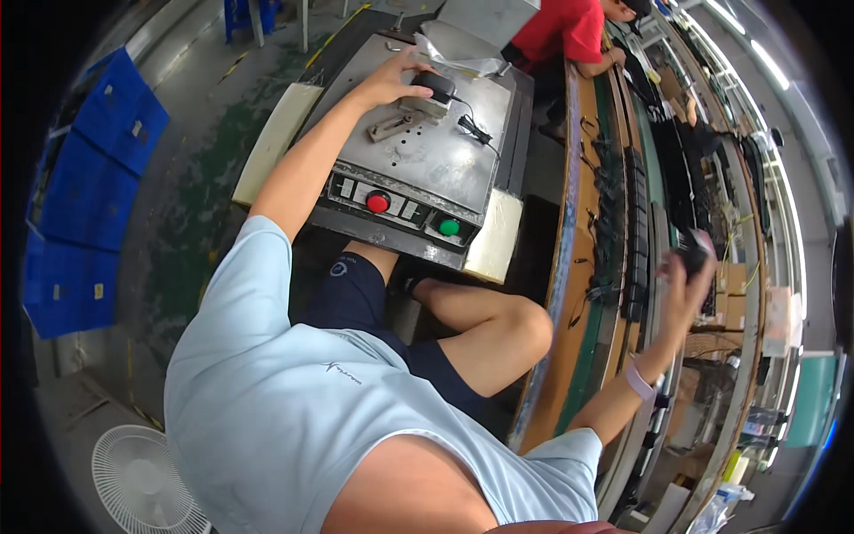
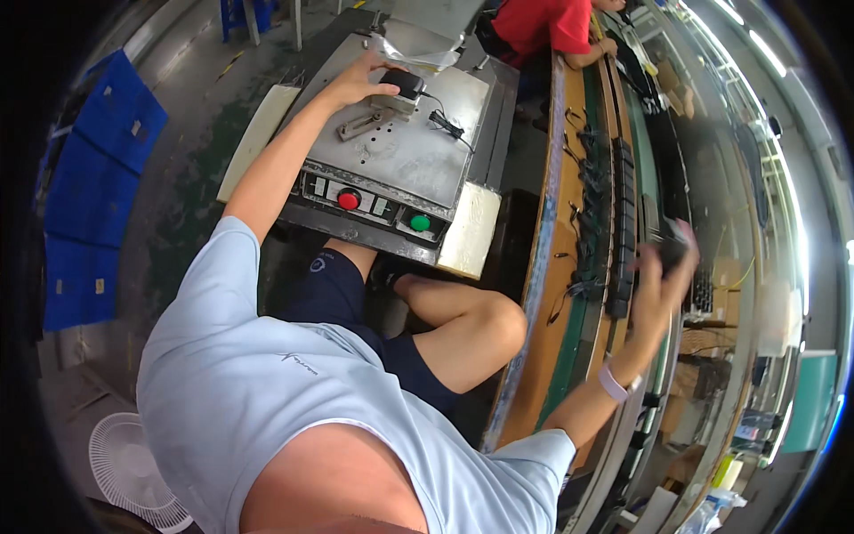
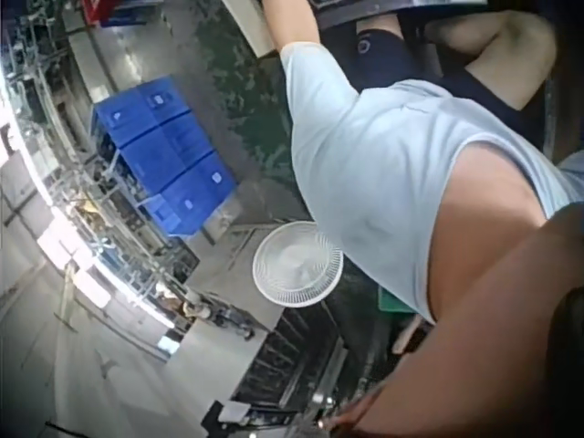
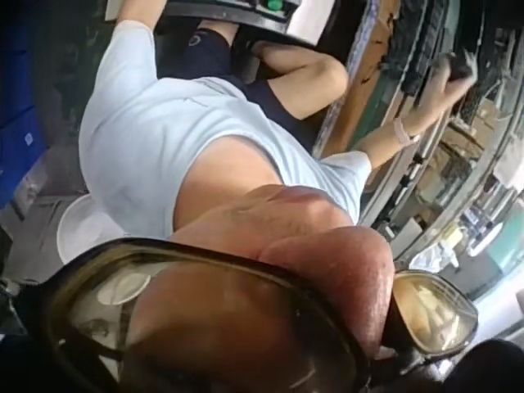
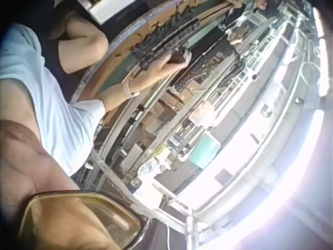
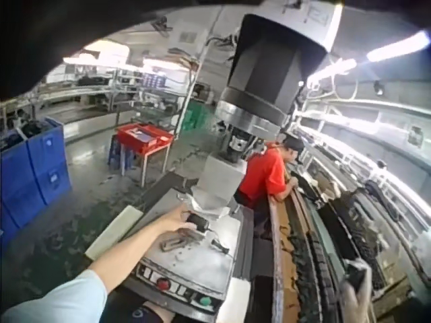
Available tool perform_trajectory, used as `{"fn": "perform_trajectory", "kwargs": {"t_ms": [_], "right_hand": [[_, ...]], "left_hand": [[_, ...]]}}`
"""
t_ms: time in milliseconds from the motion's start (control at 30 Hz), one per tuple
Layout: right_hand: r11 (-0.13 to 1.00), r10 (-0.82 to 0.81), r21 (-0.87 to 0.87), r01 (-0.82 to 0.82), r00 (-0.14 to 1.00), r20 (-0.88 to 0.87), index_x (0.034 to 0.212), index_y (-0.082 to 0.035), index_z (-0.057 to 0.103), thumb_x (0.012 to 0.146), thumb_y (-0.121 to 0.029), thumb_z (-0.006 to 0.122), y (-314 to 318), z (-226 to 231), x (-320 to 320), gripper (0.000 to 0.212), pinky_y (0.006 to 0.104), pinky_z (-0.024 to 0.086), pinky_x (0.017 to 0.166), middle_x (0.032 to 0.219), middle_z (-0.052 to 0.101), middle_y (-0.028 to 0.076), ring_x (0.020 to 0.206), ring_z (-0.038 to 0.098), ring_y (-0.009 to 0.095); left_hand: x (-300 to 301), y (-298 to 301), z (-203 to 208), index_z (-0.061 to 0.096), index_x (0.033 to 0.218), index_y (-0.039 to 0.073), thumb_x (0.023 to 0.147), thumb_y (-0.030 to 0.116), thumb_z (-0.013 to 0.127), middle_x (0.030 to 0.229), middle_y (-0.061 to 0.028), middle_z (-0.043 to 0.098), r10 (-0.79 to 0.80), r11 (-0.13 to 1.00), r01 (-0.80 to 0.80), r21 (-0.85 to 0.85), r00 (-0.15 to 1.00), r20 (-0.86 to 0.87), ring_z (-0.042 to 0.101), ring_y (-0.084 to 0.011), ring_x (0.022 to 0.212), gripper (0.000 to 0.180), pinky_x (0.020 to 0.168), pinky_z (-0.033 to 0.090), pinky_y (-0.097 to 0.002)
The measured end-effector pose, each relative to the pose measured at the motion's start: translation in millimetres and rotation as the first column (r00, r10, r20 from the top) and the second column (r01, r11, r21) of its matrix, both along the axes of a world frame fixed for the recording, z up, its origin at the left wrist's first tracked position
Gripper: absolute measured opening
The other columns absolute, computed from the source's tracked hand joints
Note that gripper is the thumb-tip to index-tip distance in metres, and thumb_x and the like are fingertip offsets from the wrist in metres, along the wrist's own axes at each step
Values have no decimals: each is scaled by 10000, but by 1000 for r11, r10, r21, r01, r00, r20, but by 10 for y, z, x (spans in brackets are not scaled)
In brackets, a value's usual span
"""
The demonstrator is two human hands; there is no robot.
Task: Assemble electronic parts by taking components from a conveyor belt and using a press machine.
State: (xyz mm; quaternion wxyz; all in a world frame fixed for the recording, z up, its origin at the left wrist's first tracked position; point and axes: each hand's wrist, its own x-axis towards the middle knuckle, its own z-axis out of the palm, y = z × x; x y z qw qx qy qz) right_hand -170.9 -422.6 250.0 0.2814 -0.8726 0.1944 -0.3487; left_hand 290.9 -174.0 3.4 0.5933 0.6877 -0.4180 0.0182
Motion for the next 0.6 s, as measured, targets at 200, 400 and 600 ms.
{"fn": "perform_trajectory", "kwargs": {"t_ms": [200,400,600], "right_hand": [[812,332,456,-365,931,155,1319,6,470,850,97,527,444,-676,1061,481,279,554,771,1242,589,178,1049,620,228],[727,556,372,-578,812,175,1270,18,501,803,133,551,868,-831,1440,483,293,493,884,1218,599,176,1039,609,234],[696,673,226,-681,729,122,1180,9,555,716,136,665,1273,-799,1454,493,265,484,878,1188,611,126,1039,582,179]], "left_hand": [[-416,260,457,439,1365,55,821,106,702,1268,-141,570,-451,874,323,-363,818,-356,563,-231,1111,606,955,453,-333],[-1716,700,613,502,1222,-31,814,-2,629,1099,-140,615,-780,574,-247,-781,123,-613,606,-204,909,428,872,523,-328],[-2275,566,1273,574,1056,49,715,-19,760,1020,-99,681,-336,873,132,-470,860,-383,615,-142,792,394,730,491,-234]]}}
